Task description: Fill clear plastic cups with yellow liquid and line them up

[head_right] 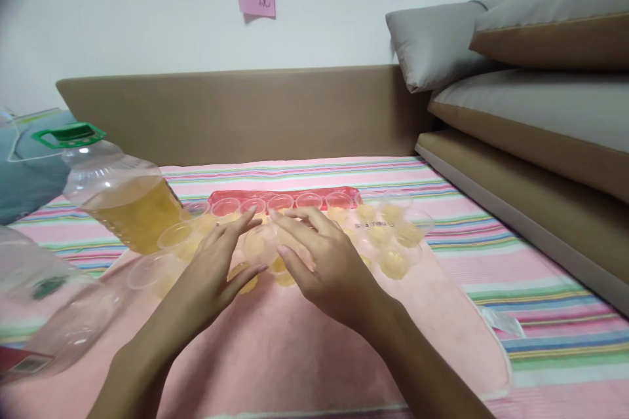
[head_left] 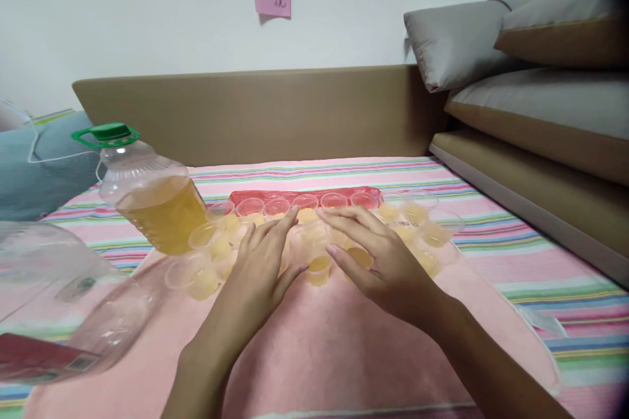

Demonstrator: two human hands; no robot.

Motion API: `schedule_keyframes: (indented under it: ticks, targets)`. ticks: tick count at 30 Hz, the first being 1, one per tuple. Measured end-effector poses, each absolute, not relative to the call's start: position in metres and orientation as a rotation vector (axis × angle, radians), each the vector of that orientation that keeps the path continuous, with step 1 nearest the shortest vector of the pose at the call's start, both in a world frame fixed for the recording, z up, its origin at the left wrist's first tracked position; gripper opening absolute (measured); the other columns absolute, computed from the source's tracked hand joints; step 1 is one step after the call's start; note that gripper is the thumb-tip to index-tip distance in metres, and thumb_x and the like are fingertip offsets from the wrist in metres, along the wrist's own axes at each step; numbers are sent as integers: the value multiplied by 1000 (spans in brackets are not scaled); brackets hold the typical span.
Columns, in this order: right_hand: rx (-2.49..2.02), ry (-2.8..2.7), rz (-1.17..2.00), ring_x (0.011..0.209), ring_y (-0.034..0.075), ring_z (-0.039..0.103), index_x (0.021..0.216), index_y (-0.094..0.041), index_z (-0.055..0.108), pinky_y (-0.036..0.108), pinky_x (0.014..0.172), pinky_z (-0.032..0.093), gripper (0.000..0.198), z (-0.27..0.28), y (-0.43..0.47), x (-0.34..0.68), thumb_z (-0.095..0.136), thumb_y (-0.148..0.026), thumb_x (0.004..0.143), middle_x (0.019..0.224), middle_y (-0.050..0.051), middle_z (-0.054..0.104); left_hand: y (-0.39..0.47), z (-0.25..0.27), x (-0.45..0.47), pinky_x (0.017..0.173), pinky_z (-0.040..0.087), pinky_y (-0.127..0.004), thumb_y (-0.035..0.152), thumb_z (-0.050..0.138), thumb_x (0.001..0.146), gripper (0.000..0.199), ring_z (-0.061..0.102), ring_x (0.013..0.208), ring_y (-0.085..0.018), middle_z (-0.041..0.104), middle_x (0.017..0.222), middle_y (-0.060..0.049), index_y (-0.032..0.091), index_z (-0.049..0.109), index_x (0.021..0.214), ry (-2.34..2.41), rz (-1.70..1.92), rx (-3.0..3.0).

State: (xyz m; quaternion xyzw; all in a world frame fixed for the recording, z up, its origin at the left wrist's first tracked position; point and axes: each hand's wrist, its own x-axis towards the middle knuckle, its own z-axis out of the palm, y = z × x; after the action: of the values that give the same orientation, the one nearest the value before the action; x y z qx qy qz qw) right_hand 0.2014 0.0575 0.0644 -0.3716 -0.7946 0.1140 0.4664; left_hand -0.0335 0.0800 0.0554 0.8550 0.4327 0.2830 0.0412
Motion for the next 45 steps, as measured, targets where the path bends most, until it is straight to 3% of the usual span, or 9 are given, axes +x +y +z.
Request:
schedule_keyframes:
  ticks: [7, 13, 21, 25, 29, 33, 37, 41, 45]
  targets:
    - [-1086, -2041, 142, 123, 30, 60, 149, -21, 57, 50, 102, 55, 77, 70, 50, 200, 98, -21, 84, 136, 6, 61, 79, 58, -29, 114, 50, -57, 22, 70, 99, 85, 54, 138, -31, 60, 151, -8, 39, 20, 165, 1218, 1025, 2652]
    - [-1108, -1943, 47, 130, 39, 57, 155, -16, 45, 64, 108, 51, 99, 58, 47, 191, 103, -40, 78, 147, 14, 57, 73, 61, -21, 122, 42, -70, 2, 60, 95, 84, 45, 148, -32, 56, 157, -10, 34, 25, 163, 1224, 1000, 2858]
    - [-1216, -1818, 381, 126, 35, 60, 161, -21, 42, 60, 111, 50, 87, 57, 48, 185, 84, -26, 85, 141, 10, 61, 59, 67, -12, 127, 31, -75, -7, 56, 93, 84, 42, 153, -29, 58, 156, -9, 34, 29, 161, 1202, 942, 2968]
    - [-1228, -1715, 518, 119, 34, 62, 161, -22, 44, 61, 107, 49, 82, 63, 48, 188, 77, -38, 88, 131, 8, 66, 59, 73, -14, 135, 18, -68, -3, 59, 97, 86, 28, 163, -26, 46, 168, -7, 35, 22, 164, 1116, 1003, 2975]
    - [-1150, -1573, 504, 118, 32, 62, 161, -27, 43, 56, 106, 50, 86, 68, 48, 205, 82, -42, 87, 132, 7, 65, 54, 83, -17, 136, 22, -58, 17, 74, 97, 86, 24, 164, -32, 31, 174, -14, 28, 22, 164, 1014, 1206, 2930]
    - [-1022, -1502, 373, 129, 31, 58, 162, -28, 36, 54, 115, 45, 90, 67, 51, 238, 86, -34, 88, 135, 9, 62, 42, 87, -9, 119, 45, -45, 21, 74, 98, 67, 52, 138, -25, 54, 144, -12, 26, 36, 152, 929, 1447, 2794]
    - [-959, -1476, 239, 132, 30, 58, 159, -28, 37, 55, 121, 41, 84, 58, 52, 271, 83, -26, 90, 140, 10, 60, 30, 74, 19, 74, 51, -32, 28, 58, 107, 9, 60, 85, -16, 65, 93, -2, 22, 53, 112, 695, 1431, 2710]
    - [-971, -1458, 101, 131, 31, 59, 159, -28, 37, 59, 122, 39, 84, 49, 49, 300, 84, -26, 89, 141, 11, 59, 17, 32, 56, 51, 35, -32, 30, 47, 112, 38, 46, 57, -12, 56, 63, 4, 21, 46, 75, 416, 1252, 2893]
    - [-1001, -1414, -23, 128, 33, 62, 158, -29, 37, 60, 121, 41, 87, 46, 42, 336, 86, -26, 86, 140, 13, 59, 3, -23, 82, 48, 35, -26, 21, 29, 116, 50, 46, 53, -10, 54, 57, 6, 20, 51, 71, 270, 1316, 2944]
